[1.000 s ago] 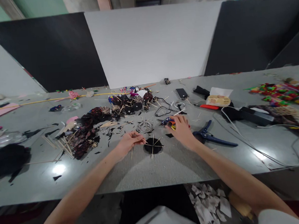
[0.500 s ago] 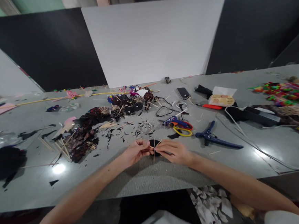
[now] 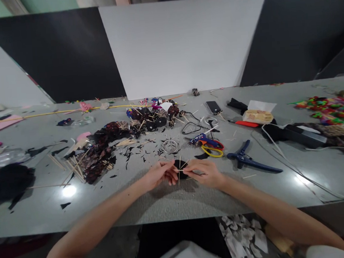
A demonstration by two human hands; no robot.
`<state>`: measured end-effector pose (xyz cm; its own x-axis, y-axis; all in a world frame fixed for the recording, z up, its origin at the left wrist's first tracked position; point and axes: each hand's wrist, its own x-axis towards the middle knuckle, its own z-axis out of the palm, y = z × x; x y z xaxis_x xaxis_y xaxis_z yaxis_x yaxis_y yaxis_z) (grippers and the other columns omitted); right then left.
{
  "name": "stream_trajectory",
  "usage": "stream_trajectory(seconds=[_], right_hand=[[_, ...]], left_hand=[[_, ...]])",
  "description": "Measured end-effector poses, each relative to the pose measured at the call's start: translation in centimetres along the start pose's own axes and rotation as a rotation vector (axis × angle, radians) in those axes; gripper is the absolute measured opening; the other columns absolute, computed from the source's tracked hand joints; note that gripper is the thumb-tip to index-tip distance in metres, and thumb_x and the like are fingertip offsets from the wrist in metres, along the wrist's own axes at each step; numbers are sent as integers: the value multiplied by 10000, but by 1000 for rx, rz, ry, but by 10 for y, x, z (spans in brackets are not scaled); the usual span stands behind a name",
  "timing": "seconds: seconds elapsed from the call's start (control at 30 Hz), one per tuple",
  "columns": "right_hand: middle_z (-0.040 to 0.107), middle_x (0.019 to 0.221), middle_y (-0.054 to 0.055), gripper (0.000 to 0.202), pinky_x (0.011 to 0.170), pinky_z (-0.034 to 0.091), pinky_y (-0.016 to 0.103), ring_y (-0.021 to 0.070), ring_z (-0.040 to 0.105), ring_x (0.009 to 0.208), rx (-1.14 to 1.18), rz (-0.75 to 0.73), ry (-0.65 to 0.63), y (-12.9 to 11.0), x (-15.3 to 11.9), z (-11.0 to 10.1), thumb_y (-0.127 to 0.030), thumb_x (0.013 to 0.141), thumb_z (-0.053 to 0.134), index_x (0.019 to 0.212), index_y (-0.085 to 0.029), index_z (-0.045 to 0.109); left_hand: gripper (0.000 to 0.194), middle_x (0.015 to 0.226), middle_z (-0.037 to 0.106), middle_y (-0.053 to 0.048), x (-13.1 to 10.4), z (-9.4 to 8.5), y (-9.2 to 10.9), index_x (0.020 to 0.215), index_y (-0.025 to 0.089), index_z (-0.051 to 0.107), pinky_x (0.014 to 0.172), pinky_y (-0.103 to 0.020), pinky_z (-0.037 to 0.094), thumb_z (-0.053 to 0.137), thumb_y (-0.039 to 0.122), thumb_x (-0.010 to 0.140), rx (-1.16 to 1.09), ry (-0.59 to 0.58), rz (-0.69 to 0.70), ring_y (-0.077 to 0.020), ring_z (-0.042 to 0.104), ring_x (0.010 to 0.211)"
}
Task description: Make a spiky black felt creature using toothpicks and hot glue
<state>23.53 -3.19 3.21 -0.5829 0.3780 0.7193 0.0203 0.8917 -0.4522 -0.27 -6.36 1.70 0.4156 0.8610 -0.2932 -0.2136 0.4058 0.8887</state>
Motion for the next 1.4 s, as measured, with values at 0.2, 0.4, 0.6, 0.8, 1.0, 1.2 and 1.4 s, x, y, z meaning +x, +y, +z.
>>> stream_trajectory(seconds=[0.2, 0.4, 0.6, 0.8, 1.0, 1.2, 1.4], right_hand=[[686, 755, -2, 127, 789, 562, 318, 157, 643, 745, -433, -315, -292, 2, -5, -25, -156, 984, 639, 875, -214, 671], [628, 705, -12, 225, 745, 511, 307, 150, 566, 693, -577, -468, -399, 9, -10, -22, -151, 989, 621, 772, -208, 636], [628, 759, -4, 161, 736, 479, 310, 144, 566, 738, -620, -517, -516, 18, -15, -18, -152, 1037, 549, 932, -169, 671], [655, 784, 16, 204, 751, 480, 331, 165, 570, 751, -569, -465, -522, 24, -17, -16, -145, 1036, 528, 936, -195, 699], [654, 785, 10, 167, 753, 490, 320, 156, 568, 751, -594, -488, -525, 24, -17, -16, -149, 1035, 539, 969, -182, 688], [636, 761, -2, 177, 697, 484, 304, 145, 564, 727, -607, -492, -526, 22, -13, -15, -153, 1044, 534, 938, -187, 672], [627, 763, -5, 144, 702, 477, 310, 151, 548, 728, -579, -532, -498, 25, -14, -14, -157, 1036, 550, 955, -170, 668]], left_hand=[[470, 609, 658, 10, 5, -27, 12, 1197, 176, 667, 390, -193, 350, 622, 554, 921, 157, 280, 277, -106, 521, 417], [277, 553, 594, 40, 20, -59, 15, 1005, 200, 665, 378, -180, 266, 599, 438, 879, 205, 461, 328, -94, 465, 400], [219, 509, 571, 44, 21, -57, 16, 927, 197, 655, 366, -190, 239, 581, 389, 853, 261, 454, 333, -96, 431, 374], [218, 518, 573, 47, 20, -55, 16, 920, 193, 656, 368, -186, 234, 585, 389, 855, 260, 442, 341, -88, 428, 374], [220, 531, 577, 40, 19, -55, 17, 919, 194, 662, 369, -187, 250, 578, 390, 863, 275, 443, 333, -92, 437, 382], [204, 527, 572, 38, 19, -54, 17, 912, 197, 657, 368, -195, 239, 582, 379, 862, 282, 437, 334, -96, 432, 378], [209, 530, 578, 36, 18, -52, 18, 908, 196, 652, 370, -192, 245, 567, 381, 864, 294, 435, 321, -96, 435, 381]])
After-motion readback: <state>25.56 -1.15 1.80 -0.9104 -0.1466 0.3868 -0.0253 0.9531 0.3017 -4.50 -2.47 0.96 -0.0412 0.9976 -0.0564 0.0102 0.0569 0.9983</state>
